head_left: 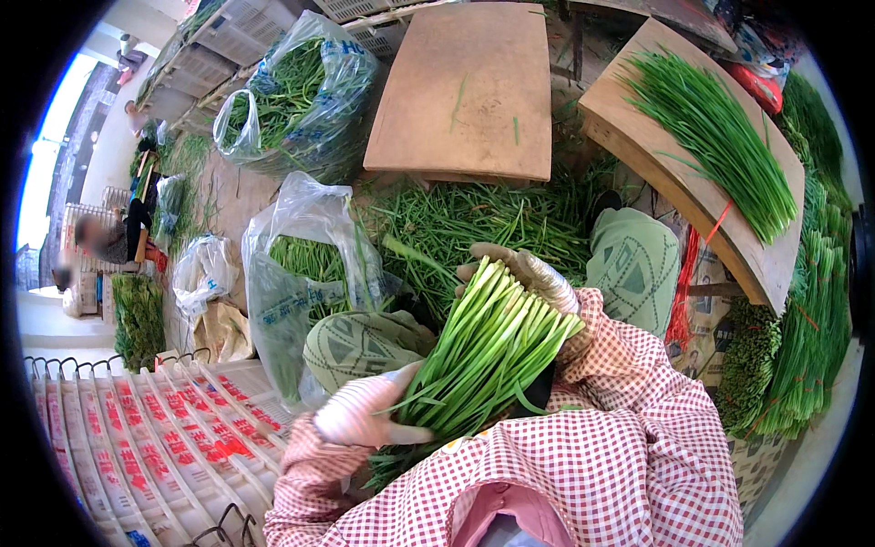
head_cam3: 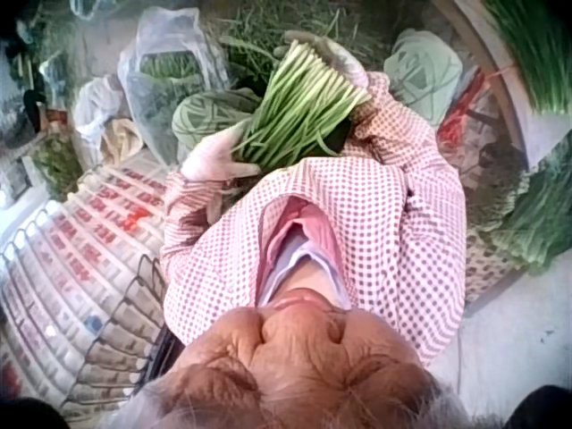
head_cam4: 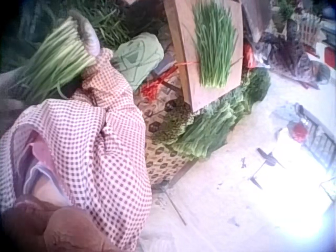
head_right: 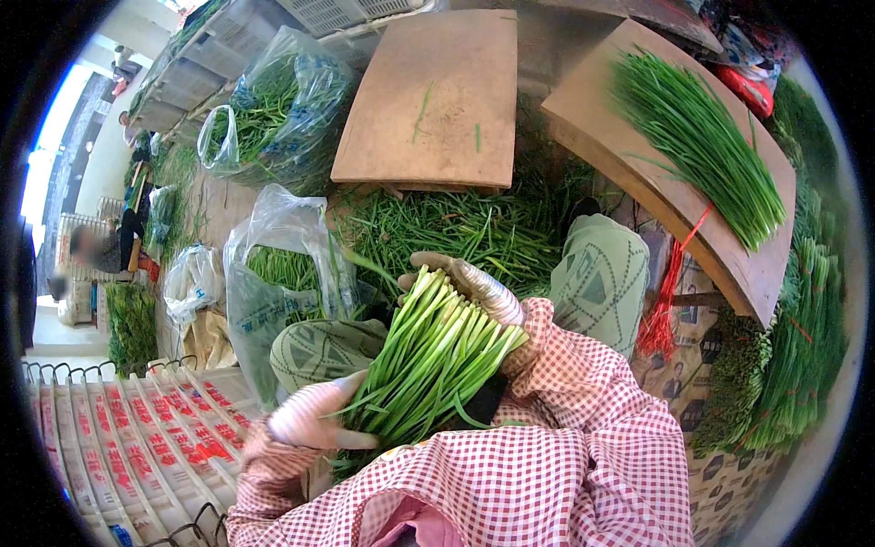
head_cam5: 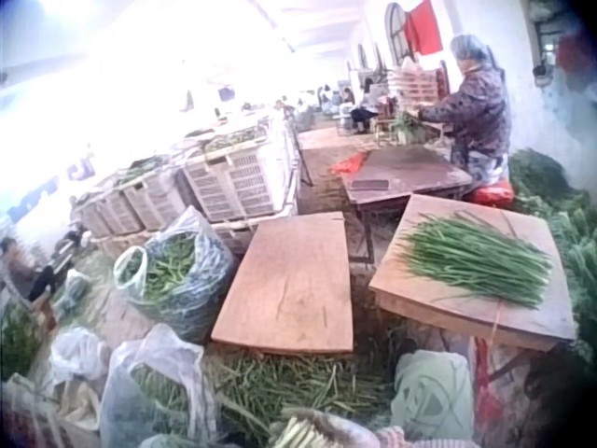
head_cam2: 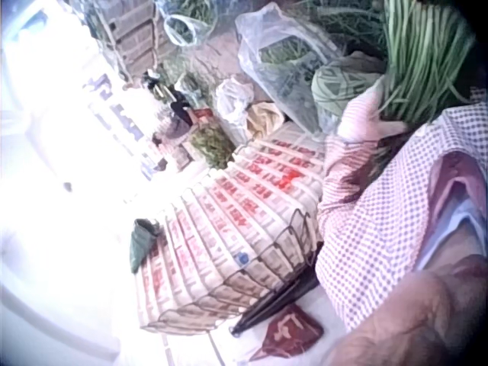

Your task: The person picks through a pile of chives, removes debris, aligns them into a bunch, and ties the bunch with a red string on a wooden board.

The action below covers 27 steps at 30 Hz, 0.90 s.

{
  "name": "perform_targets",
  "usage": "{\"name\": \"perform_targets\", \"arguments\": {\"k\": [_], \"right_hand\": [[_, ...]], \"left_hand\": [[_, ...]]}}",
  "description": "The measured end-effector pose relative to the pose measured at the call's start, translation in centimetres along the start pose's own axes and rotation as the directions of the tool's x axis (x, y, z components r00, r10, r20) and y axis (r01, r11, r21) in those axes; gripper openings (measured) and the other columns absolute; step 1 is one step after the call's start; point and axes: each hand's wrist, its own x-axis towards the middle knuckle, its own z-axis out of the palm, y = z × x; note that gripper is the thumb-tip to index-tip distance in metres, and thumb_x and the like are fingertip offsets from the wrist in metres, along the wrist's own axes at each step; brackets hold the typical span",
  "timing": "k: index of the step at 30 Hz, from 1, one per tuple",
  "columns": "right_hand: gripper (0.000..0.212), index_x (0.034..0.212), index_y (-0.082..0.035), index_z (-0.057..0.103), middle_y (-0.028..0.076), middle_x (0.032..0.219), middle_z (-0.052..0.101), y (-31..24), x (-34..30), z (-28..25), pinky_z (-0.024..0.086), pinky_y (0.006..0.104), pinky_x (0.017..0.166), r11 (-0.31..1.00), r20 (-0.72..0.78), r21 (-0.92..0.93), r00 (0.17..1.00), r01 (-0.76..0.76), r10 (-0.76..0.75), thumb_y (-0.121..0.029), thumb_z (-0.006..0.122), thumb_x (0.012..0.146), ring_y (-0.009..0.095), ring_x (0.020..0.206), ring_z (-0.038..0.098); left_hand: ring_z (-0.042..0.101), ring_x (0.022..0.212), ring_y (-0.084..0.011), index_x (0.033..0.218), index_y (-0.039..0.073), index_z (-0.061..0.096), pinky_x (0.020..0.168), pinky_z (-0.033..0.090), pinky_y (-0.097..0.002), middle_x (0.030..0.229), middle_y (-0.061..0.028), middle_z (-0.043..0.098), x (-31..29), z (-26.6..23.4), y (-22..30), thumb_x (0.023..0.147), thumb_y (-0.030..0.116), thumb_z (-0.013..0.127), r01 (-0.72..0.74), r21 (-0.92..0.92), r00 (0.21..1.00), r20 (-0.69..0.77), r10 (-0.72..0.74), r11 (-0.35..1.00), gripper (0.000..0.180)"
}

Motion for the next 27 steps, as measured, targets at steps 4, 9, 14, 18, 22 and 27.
{"name": "perform_targets", "arguments": {"k": [4, 9, 14, 18, 22, 27], "right_hand": [[0.052, 0.133, -0.007, 0.044, 0.016, 0.123, 0.058, 0.2, 0.2, 0.5, 0.048, 0.0489, 0.095, 1.000, -0.009, 0.003, 1.000, -0.002, 0.002, -0.035, 0.057, 0.092, 0.029, 0.110, 0.059], [0.053, 0.133, -0.006, 0.045, 0.015, 0.123, 0.057, 0.2, 0.8, 1.1, 0.047, 0.0438, 0.097, 0.977, -0.035, -0.215, 0.999, -0.008, 0.001, -0.038, 0.057, 0.092, 0.027, 0.113, 0.056], [0.048, 0.131, -0.004, 0.049, 0.012, 0.125, 0.057, -1.6, 1.6, -1.7, 0.041, 0.0337, 0.100, 0.454, -0.126, -0.890, 0.981, -0.045, -0.150, -0.038, 0.048, 0.097, 0.022, 0.113, 0.054], [0.059, 0.136, -0.002, 0.042, 0.019, 0.134, 0.049, -4.2, 1.8, -3.6, 0.038, 0.0331, 0.104, -0.062, -0.226, -0.968, 0.955, -0.242, -0.193, -0.047, 0.043, 0.097, 0.025, 0.125, 0.047], [0.057, 0.134, 0.001, 0.043, 0.017, 0.125, 0.056, -7.9, -0.9, -2.3, 0.040, 0.0326, 0.101, -0.183, -0.088, -0.970, 0.937, -0.157, -0.338, -0.043, 0.046, 0.097, 0.026, 0.118, 0.053], [0.081, 0.141, 0.001, 0.030, 0.019, 0.136, 0.046, -7.0, -5.9, -0.2, 0.036, 0.0437, 0.104, 0.538, -0.126, -0.832, 0.898, 0.136, -0.422, -0.049, 0.062, 0.086, 0.029, 0.126, 0.045]], "left_hand": [[0.052, 0.120, -0.0308, 0.139, 0.000, 0.038, 0.105, 0.037, -0.0403, 0.125, -0.0158, 0.058, -2.6, -5.2, -0.8, 0.055, 0.023, 0.086, 0.070, -0.175, 0.948, -0.296, -0.120, 0.982, 0.099], [0.045, 0.125, -0.0242, 0.138, -0.002, 0.038, 0.107, 0.034, -0.0419, 0.134, -0.0175, 0.049, 6.0, -0.5, -2.7, 0.058, 0.032, 0.086, -0.073, -0.616, 0.997, -0.070, 0.037, 0.784, 0.098], [0.048, 0.121, -0.0199, 0.139, 0.003, 0.039, 0.102, 0.038, -0.0367, 0.133, -0.0075, 0.052, 8.9, 4.9, -5.1, 0.060, 0.035, 0.088, 0.159, -0.922, 0.947, 0.243, 0.208, 0.353, 0.099], [0.048, 0.120, -0.0198, 0.139, 0.002, 0.038, 0.103, 0.037, -0.0364, 0.133, -0.0071, 0.051, 8.3, 5.3, -6.3, 0.060, 0.035, 0.087, 0.068, -0.947, 0.973, 0.132, 0.188, 0.313, 0.099], [0.047, 0.121, -0.0199, 0.142, 0.003, 0.035, 0.103, 0.037, -0.0370, 0.135, -0.0062, 0.049, 7.7, 5.3, -6.8, 0.061, 0.035, 0.087, -0.046, -0.947, 0.977, 0.025, 0.214, 0.319, 0.101], [0.047, 0.123, -0.0197, 0.146, 0.004, 0.027, 0.104, 0.037, -0.0377, 0.137, -0.0073, 0.048, 6.9, 4.7, -6.3, 0.059, 0.025, 0.088, -0.052, -0.965, 0.980, 0.000, 0.198, 0.257, 0.108]]}}
